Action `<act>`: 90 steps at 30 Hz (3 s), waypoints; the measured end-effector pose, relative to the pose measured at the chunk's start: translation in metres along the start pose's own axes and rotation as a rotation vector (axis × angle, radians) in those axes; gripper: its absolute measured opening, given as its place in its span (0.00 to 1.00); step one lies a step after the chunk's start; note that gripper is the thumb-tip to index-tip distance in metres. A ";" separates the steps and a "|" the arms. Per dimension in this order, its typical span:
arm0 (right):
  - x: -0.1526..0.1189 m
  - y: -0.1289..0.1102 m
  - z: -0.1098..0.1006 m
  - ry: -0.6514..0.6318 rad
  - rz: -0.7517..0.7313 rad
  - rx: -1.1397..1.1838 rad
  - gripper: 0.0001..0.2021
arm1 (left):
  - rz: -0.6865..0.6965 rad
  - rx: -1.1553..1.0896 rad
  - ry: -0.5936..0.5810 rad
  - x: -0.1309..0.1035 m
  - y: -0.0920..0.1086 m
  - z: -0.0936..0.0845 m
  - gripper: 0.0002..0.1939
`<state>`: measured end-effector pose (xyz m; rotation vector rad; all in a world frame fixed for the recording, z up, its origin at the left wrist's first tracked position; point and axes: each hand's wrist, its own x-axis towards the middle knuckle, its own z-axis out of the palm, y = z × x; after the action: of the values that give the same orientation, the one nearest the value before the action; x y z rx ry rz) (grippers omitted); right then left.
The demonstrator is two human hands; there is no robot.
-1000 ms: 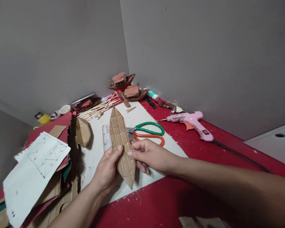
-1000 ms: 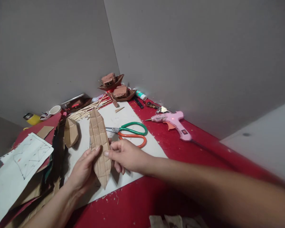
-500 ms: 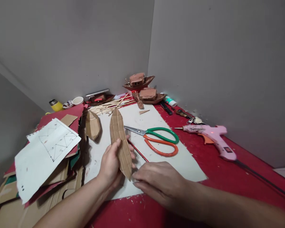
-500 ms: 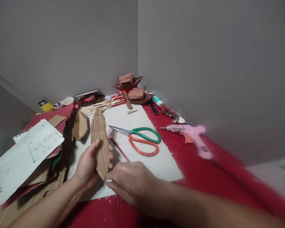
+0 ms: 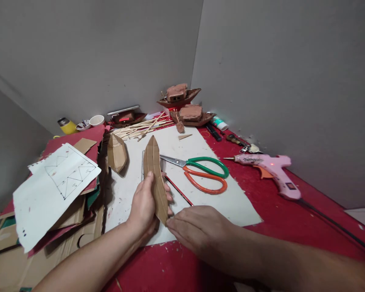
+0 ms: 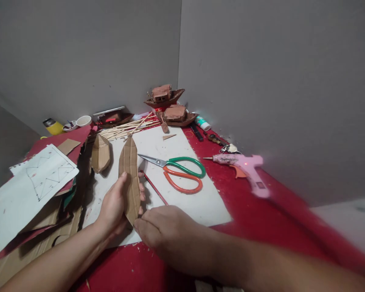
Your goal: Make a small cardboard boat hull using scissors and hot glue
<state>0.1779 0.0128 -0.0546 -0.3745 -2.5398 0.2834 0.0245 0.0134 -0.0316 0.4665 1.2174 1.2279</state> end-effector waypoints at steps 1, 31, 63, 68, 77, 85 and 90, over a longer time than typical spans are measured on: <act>0.000 0.000 0.001 0.001 0.002 -0.004 0.10 | -0.001 -0.001 0.002 0.000 -0.001 0.000 0.18; 0.000 0.002 0.000 -0.166 0.036 0.072 0.10 | 0.010 0.013 0.054 0.002 -0.003 -0.001 0.21; 0.002 -0.005 0.018 0.092 0.238 0.316 0.10 | 0.068 0.113 -0.021 0.003 -0.011 -0.003 0.24; 0.002 -0.004 0.020 0.111 0.275 0.345 0.10 | 0.054 0.185 -0.040 0.004 -0.013 -0.004 0.25; 0.001 -0.002 0.009 0.021 0.271 0.306 0.08 | -0.010 0.179 -0.040 0.004 -0.011 -0.003 0.24; 0.003 0.000 0.003 -0.083 0.265 0.327 0.06 | -0.013 0.160 -0.022 0.005 -0.012 -0.003 0.23; 0.004 -0.002 0.006 -0.133 0.225 0.271 0.08 | -0.014 0.172 -0.010 0.005 -0.014 -0.002 0.26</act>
<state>0.1705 0.0112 -0.0567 -0.5503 -2.5421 0.7510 0.0288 0.0122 -0.0461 0.5887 1.3221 1.1124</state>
